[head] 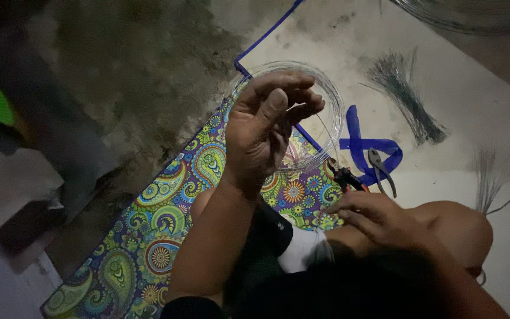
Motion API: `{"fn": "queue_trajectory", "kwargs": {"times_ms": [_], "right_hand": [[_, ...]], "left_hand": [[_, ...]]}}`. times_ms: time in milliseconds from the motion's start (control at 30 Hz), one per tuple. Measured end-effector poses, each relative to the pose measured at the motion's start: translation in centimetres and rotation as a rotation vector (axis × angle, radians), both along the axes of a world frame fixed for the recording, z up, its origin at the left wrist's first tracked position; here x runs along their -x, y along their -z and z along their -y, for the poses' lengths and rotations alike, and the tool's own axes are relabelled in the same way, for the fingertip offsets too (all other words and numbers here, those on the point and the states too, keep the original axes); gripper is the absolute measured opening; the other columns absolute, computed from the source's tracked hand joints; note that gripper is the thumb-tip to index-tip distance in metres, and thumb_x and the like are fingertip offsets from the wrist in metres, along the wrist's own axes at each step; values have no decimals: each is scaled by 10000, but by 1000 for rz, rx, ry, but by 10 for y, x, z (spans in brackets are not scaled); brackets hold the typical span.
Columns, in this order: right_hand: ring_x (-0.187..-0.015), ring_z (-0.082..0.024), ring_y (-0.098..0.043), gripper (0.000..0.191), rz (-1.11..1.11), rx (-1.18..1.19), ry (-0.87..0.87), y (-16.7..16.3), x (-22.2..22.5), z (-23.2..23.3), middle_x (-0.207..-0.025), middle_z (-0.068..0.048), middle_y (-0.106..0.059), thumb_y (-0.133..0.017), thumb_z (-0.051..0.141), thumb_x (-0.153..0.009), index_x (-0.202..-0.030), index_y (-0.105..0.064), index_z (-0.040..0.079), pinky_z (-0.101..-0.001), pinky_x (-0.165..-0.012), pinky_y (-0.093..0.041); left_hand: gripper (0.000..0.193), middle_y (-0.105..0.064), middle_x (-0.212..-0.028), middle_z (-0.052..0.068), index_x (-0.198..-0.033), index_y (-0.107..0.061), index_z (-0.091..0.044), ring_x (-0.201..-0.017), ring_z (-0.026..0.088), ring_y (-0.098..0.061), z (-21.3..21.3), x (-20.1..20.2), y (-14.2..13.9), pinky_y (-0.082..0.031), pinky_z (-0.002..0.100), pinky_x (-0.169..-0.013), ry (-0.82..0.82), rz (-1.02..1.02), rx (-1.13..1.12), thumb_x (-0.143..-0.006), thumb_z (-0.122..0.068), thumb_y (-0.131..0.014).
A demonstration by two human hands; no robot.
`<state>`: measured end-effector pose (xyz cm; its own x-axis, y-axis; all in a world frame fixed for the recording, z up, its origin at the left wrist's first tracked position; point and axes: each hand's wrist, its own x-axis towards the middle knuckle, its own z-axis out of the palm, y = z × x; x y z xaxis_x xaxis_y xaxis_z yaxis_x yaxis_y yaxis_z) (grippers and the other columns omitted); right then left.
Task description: The person sits on the floor and twists cut wire strands together by hand into tight bundles, repeatedly folding and winding the wire, and occasionally uses pliers to grip or cut the wire while working over a coil of wire on a mat.
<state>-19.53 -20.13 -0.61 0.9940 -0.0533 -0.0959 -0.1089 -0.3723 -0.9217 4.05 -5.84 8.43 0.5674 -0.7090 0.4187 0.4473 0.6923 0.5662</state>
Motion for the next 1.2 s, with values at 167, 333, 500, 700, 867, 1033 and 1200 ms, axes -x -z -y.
{"fn": "queue_trajectory", "kwargs": {"times_ms": [167,333,500,700,867,1033,1200], "right_hand": [[-879,-191,-727,216,-83,195,148,-5,4,28,-952,-68,-786,-703,86,-871,-1078,-761,96,-344,-777,-599],[-857,-211,-742,246,-85,358,307,-4,4,56,-975,-91,-747,-679,26,-863,-1094,-741,87,-347,-753,-595],[-930,-245,-697,273,3,567,299,11,9,69,-1014,-64,-748,-707,43,-839,-1099,-744,114,-363,-838,-533],[-975,-210,-695,320,127,696,361,15,9,72,-1014,-20,-758,-719,89,-855,-1162,-755,174,-407,-1024,-487],[-1115,-246,-665,429,151,214,289,-23,6,62,-1227,-127,-696,-697,136,-876,-1294,-644,51,-394,-940,-527],[-1121,-197,-684,323,316,-103,313,-79,-3,49,-1214,-141,-708,-634,124,-987,-1282,-630,-9,-358,-967,-552],[-885,-136,-741,190,251,122,267,-115,-20,41,-965,-77,-762,-672,99,-948,-1113,-732,24,-296,-770,-594]], "left_hand": [[150,-713,-1200,143,-1203,-706,-31,-1044,225,-713,1,-4,-5,-597,421,-966,9,96,-32,-1120,-148,-661],[126,-720,-1175,132,-1193,-704,-36,-993,197,-699,2,-4,-6,-579,356,-909,0,174,-48,-1121,-138,-688],[130,-728,-1144,119,-1184,-705,-38,-958,170,-697,7,-2,-7,-576,329,-852,-2,213,-88,-1111,-145,-693],[137,-736,-1123,116,-1166,-691,-23,-909,137,-685,13,-1,-7,-564,291,-755,-10,305,-222,-1089,-137,-694],[173,-754,-1132,108,-1169,-686,-27,-905,131,-676,19,10,2,-567,296,-771,129,245,-367,-1046,-148,-698],[196,-736,-1102,101,-1167,-690,12,-871,129,-657,24,26,12,-556,304,-779,428,162,-394,-1031,-125,-720],[216,-731,-1027,88,-1137,-650,-2,-839,140,-669,27,32,25,-572,318,-761,502,157,-469,-979,-115,-744]]}}
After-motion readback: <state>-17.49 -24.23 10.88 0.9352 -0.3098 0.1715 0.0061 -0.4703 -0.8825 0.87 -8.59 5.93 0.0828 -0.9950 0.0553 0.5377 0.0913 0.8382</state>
